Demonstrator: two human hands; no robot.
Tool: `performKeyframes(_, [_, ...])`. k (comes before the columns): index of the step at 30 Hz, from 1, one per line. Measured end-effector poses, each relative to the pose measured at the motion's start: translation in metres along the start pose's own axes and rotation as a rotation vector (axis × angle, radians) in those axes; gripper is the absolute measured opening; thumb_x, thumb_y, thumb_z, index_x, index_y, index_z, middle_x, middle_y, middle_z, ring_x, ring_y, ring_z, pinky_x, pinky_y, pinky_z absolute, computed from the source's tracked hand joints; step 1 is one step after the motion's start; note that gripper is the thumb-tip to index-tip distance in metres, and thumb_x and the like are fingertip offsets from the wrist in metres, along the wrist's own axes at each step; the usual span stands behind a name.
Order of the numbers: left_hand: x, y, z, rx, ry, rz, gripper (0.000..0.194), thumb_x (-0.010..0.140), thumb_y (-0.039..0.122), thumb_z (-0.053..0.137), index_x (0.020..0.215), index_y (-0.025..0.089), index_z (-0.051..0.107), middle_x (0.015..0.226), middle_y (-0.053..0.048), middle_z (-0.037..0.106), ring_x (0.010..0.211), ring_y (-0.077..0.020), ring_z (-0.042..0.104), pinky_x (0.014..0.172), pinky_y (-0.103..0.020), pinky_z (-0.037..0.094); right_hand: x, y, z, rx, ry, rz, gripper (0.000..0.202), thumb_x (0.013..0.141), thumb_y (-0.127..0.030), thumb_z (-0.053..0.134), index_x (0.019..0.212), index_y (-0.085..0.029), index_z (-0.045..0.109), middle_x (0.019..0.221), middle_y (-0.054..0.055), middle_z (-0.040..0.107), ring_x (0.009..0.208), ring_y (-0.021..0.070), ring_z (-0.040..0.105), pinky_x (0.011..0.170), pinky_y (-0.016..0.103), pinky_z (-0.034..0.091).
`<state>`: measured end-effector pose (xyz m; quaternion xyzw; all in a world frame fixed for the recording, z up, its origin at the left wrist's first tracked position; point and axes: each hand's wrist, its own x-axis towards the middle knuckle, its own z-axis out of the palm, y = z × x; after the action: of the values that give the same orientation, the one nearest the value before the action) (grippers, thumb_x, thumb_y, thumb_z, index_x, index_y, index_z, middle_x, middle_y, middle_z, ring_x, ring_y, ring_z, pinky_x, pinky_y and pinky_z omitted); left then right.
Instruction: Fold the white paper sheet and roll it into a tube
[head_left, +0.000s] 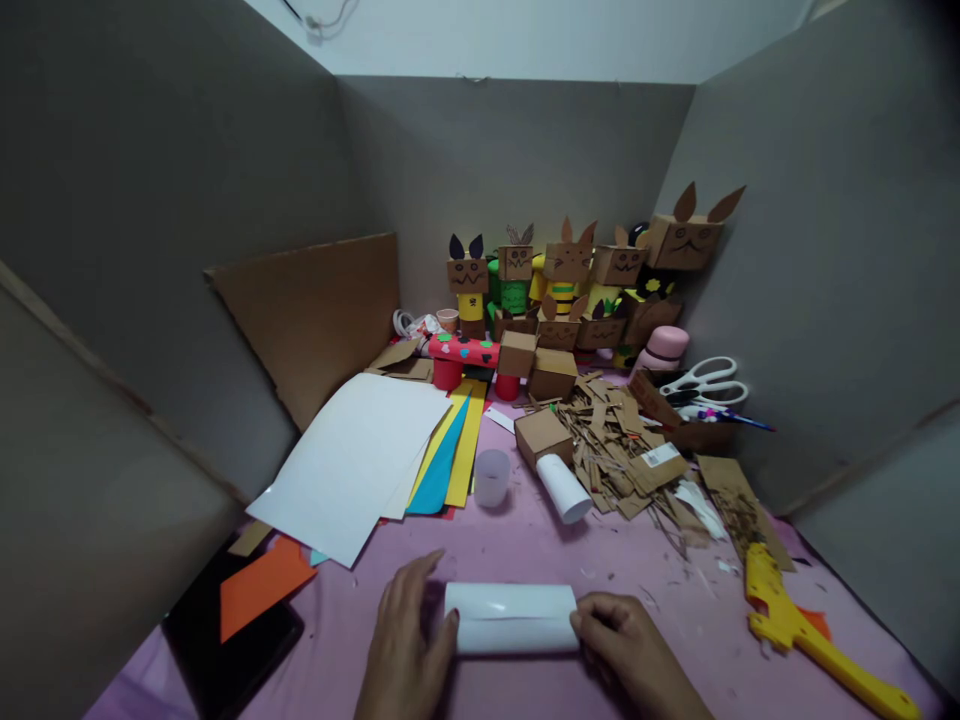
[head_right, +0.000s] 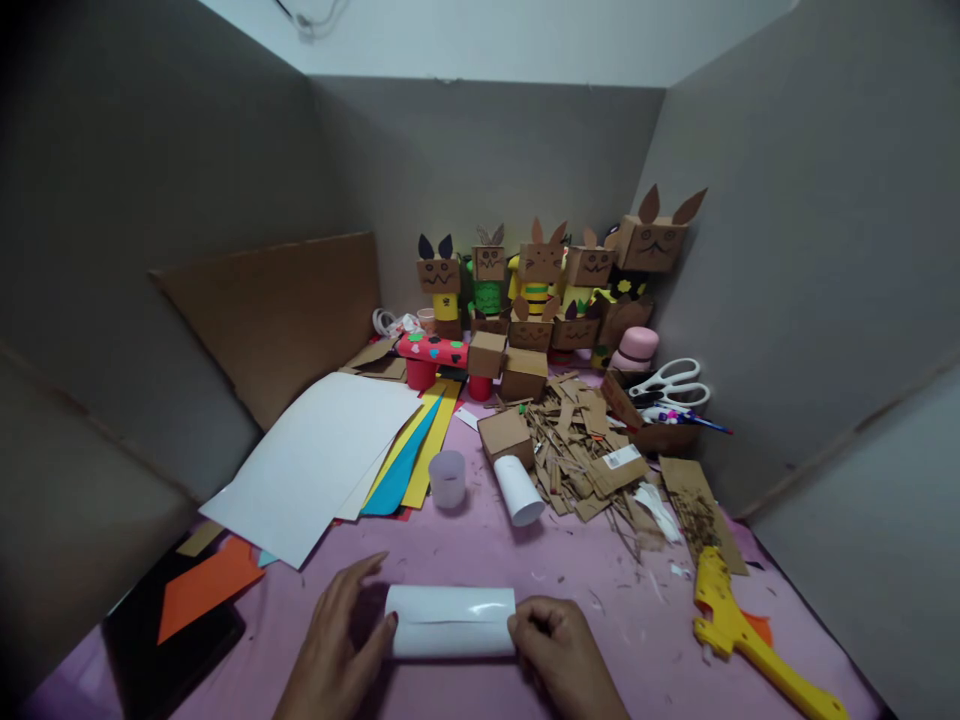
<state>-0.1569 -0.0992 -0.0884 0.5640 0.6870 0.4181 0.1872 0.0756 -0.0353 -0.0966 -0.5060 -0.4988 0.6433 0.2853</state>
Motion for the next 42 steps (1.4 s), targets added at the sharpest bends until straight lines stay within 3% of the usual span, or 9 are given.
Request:
performKeyframes(3, [-0.001,0.002,0.004,0.393,-0.061,0.447,0.056,0.080,0.003,0.042,0.131,0.027,0.044,0.140,-0.010,0.044,0.129,-0.0284,0.038,0.097,-0.054,0.039,0.000,-0.001,0.000,-0.006,-0.003,0.004,0.027,0.072,-0.037,0.056,0.054,-0.018,0.049,0.038,-0.010,0.039,0.035,0.0048,0.027,0.038,0.021,0.016])
performKeyframes(5, [0.001,0.002,0.008,0.482,-0.110,0.665,0.059,0.078,-0.002,0.038,0.128,0.028,0.047,0.138,-0.008,0.048,0.131,-0.0273,0.037,0.096,-0.053,0.040,0.001,-0.002,0.001,-0.008,0.001,0.001,0.028,0.073,-0.037,0.055,0.054,-0.018,0.049,0.038,-0.010,0.039,0.035,0.0045,0.027,0.038,0.021,0.016])
performKeyframes(9, [0.009,0.003,0.011,0.504,-0.149,0.895,0.050,0.080,0.003,0.043,0.126,0.021,0.049,0.124,-0.006,0.063,0.125,-0.0228,0.047,0.100,-0.045,0.040,0.002,-0.003,0.002,-0.006,0.000,0.013,0.029,0.074,-0.039,0.053,0.054,-0.019,0.047,0.037,-0.010,0.040,0.033,0.0039,0.026,0.036,0.020,0.015])
performKeyframes(14, [0.007,0.006,0.009,0.554,-0.151,0.921,0.048,0.078,0.008,0.049,0.125,0.017,0.051,0.124,-0.006,0.062,0.121,-0.0218,0.051,0.105,-0.042,0.035,0.003,-0.001,0.000,0.001,-0.022,0.017,0.030,0.072,-0.042,0.055,0.056,-0.019,0.047,0.038,-0.009,0.042,0.032,0.0037,0.028,0.034,0.018,0.019])
performKeyframes(22, [0.006,-0.005,0.015,0.612,-0.090,0.968,0.035,0.089,0.014,0.046,0.123,0.017,0.053,0.121,-0.006,0.064,0.116,-0.0212,0.056,0.095,-0.038,0.046,0.002,0.000,0.000,0.023,-0.049,-0.018,0.048,0.076,-0.061,0.050,0.055,-0.017,0.049,0.040,-0.006,0.047,0.029,0.0032,0.030,0.033,0.018,0.020])
performKeyframes(28, [0.006,-0.005,0.015,0.613,-0.089,0.970,0.038,0.086,0.012,0.048,0.123,0.017,0.053,0.122,-0.006,0.064,0.115,-0.0228,0.057,0.092,-0.041,0.050,0.003,0.001,0.000,0.039,-0.044,-0.022,0.047,0.074,-0.060,0.055,0.057,-0.017,0.050,0.040,-0.007,0.048,0.029,0.0028,0.031,0.033,0.018,0.020])
performKeyframes(33, [0.008,0.000,0.012,0.583,-0.129,0.882,0.035,0.086,0.022,0.052,0.122,0.019,0.053,0.120,-0.009,0.064,0.110,-0.0248,0.061,0.083,-0.047,0.055,0.003,0.005,-0.002,0.052,-0.060,0.002,0.042,0.066,-0.056,0.065,0.066,-0.015,0.055,0.041,-0.010,0.043,0.031,0.0035,0.030,0.033,0.017,0.021])
performKeyframes(42, [0.017,0.013,0.008,0.477,-0.209,0.730,0.029,0.089,0.021,0.048,0.117,0.023,0.054,0.115,-0.006,0.067,0.105,-0.0250,0.064,0.079,-0.055,0.055,0.004,0.007,-0.003,0.045,-0.058,0.012,0.036,0.069,-0.050,0.062,0.060,-0.017,0.051,0.041,-0.008,0.048,0.030,0.0032,0.031,0.033,0.018,0.020])
